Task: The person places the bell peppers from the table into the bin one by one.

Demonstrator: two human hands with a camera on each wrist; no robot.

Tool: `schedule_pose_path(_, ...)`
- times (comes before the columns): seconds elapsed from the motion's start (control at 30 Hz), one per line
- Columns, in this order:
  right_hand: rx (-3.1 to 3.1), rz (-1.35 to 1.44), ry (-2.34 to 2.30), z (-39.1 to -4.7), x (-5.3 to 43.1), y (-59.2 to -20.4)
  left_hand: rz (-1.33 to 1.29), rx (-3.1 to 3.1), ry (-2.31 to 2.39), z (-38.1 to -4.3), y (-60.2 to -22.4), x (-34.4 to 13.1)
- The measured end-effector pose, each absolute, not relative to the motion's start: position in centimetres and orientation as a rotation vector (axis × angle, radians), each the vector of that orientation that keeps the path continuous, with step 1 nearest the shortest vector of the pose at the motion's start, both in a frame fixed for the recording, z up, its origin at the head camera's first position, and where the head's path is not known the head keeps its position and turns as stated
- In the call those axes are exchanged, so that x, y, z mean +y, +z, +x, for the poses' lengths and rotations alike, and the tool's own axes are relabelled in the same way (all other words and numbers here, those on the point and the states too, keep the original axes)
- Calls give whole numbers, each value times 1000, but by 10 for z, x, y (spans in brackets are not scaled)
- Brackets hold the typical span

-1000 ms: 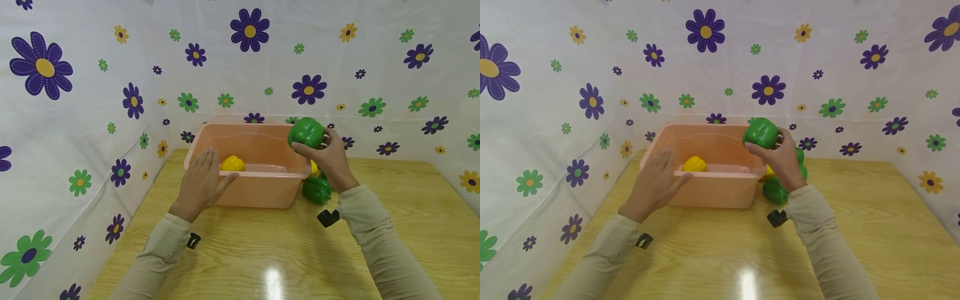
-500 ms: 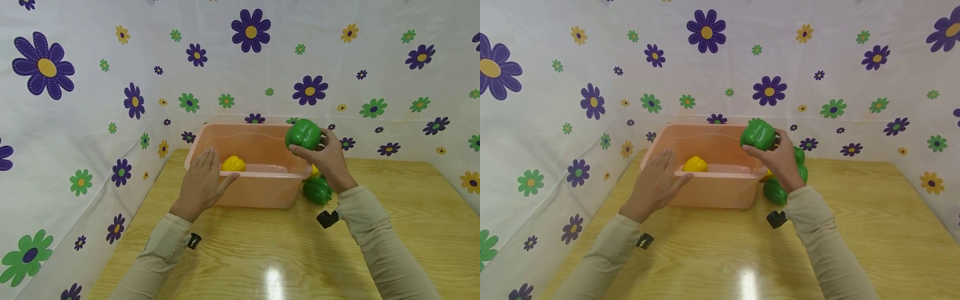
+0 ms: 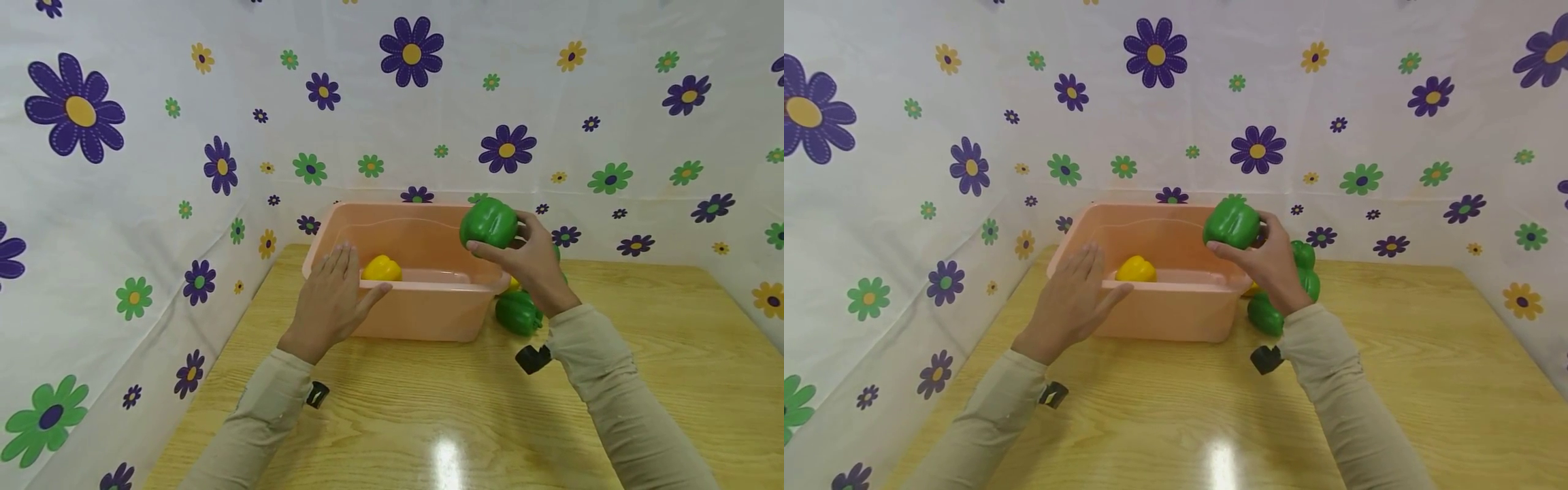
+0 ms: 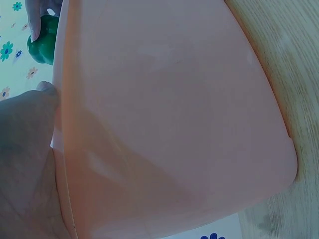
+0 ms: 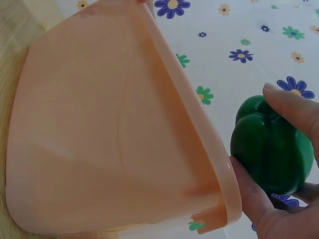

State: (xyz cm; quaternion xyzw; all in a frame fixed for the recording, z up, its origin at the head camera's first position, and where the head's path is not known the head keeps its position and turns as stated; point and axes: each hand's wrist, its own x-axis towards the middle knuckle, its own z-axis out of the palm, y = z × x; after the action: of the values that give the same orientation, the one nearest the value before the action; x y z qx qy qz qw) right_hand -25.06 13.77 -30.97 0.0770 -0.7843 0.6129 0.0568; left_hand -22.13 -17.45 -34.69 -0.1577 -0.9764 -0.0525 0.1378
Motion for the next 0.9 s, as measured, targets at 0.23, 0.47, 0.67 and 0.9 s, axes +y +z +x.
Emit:
schedule_pose_path(0.23,-2396,249,1832,-250,136,-310,-459,-2839,-157,-221,-346,-174)
schedule_pose_path(0.47,-2406,302,1847,-251,135,-310,-458,-2834,-156,-221,-347,-175)
schedule_pose_path(0.67,-2410,324,1857,-252,134,-312,-462,-2823,-161,-220,-347,-174)
schedule_pose_path(0.9,-2427,341,1866,-253,133,-312,-457,-2832,-154,-221,-347,-175)
